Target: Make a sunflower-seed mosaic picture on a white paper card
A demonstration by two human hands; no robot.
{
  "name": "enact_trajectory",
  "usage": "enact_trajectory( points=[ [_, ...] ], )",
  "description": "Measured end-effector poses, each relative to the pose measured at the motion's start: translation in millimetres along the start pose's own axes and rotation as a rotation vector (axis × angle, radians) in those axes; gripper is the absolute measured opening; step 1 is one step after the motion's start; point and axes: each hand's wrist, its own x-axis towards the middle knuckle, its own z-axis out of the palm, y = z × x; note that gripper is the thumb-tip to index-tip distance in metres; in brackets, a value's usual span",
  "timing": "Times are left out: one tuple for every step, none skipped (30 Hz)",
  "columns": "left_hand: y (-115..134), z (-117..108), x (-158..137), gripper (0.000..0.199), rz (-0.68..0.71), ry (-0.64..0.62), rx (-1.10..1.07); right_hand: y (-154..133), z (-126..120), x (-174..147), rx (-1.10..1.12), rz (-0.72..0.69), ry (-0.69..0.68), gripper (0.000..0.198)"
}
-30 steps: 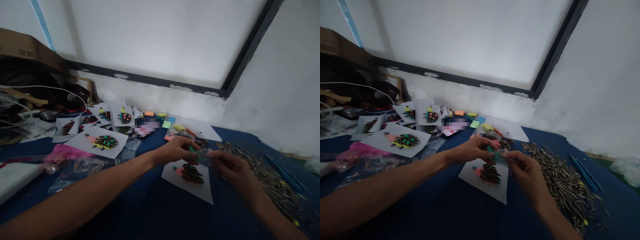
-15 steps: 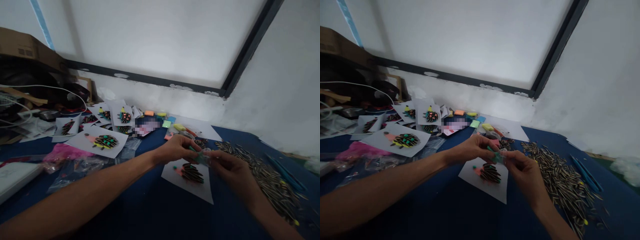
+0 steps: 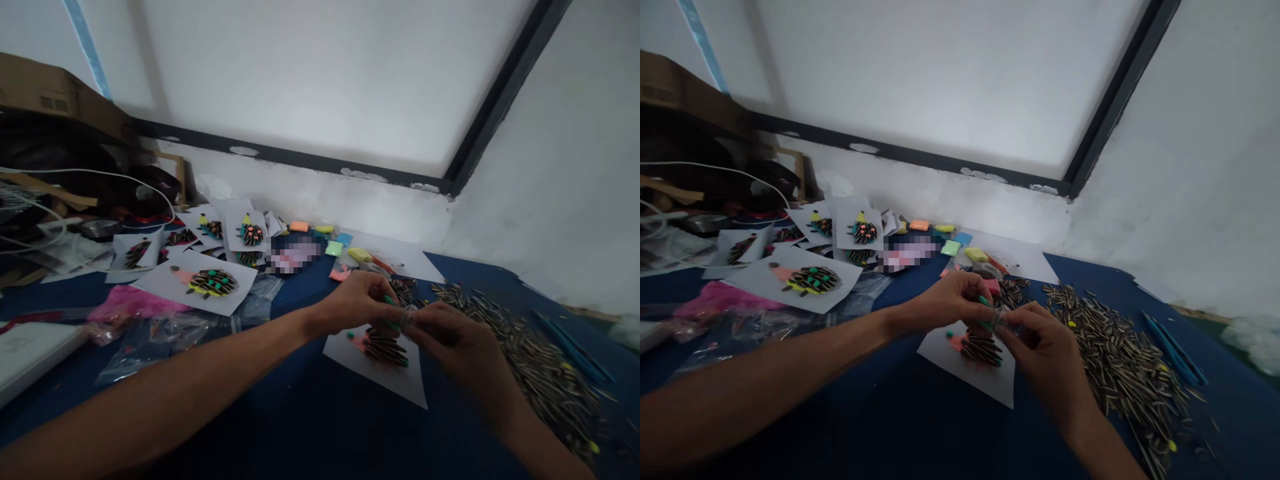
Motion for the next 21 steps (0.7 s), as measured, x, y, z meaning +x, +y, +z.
enact_trajectory(
  points=[
    [1,0,0,0.033,0.008,-0.001,0.031,-1,1,-1,-0.020,-0.015,0.003,0.026],
    [2,-1,-1,0.033,0.012,-0.001,0.074,-1,1,-1,-0.035,-0.031,0.010,0.027],
    [3,-1,-1,0.033,0.016,0.004,0.120,-2,2,-2,-0.045,-0.047,0.014,0.027],
    [4,-2,-2,0.033,0.024,0.011,0.162,-2,3,-2,-0.053,-0.062,0.020,0.027],
    [4,-2,-2,0.033,0.034,0.014,0.187,-2,3,-2,-0.057,-0.077,0.025,0.027],
    [5,-2,-1,0.032,0.042,0.011,0.188,-2,3,-2,-0.057,-0.088,0.032,0.027],
    [4,-2,-1,0.030,0.044,0.003,0.163,-2,3,-2,-0.059,-0.098,0.041,0.026],
    [4,-2,0,0.028,0.044,-0.008,0.122,-1,2,-2,-0.065,-0.108,0.048,0.025],
    [4,-2,0,0.026,0.041,-0.016,0.078,0,1,-2,-0.074,-0.117,0.056,0.024],
    [4,-1,1,0.023,0.038,-0.022,0.039,0,0,-2,-0.089,-0.122,0.059,0.022],
    [4,0,1,0.021,0.033,-0.028,0.013,1,-1,-2,-0.105,-0.124,0.058,0.021],
    [4,0,0,0.020,0.029,-0.034,0.000,2,-2,-1,-0.115,-0.123,0.057,0.020],
    [6,1,0,0.018,0.024,-0.038,-0.008,2,-3,-1,-0.113,-0.119,0.060,0.020],
    [7,2,-1,0.017,0.015,-0.040,-0.017,2,-3,-1,-0.096,-0.107,0.063,0.020],
    [8,3,-2,0.015,0.003,-0.039,-0.028,3,-4,-1,-0.062,-0.091,0.063,0.020],
    [10,3,-3,0.014,-0.010,-0.032,-0.041,3,-4,0,-0.012,-0.073,0.060,0.020],
    [11,4,-4,0.014,-0.021,-0.017,-0.051,3,-5,1,0.046,-0.054,0.057,0.021],
    [13,5,-4,0.013,-0.030,-0.004,-0.057,3,-5,2,0.106,-0.031,0.054,0.023],
    [14,6,-4,0.012,-0.038,0.002,-0.057,3,-5,3,0.164,-0.006,0.051,0.025],
    [15,6,-4,0.011,-0.045,-0.002,-0.053,3,-6,4,0.215,0.022,0.054,0.028],
    [16,7,-4,0.010,-0.051,-0.008,-0.048,3,-6,5,0.258,0.052,0.062,0.030]
  ],
)
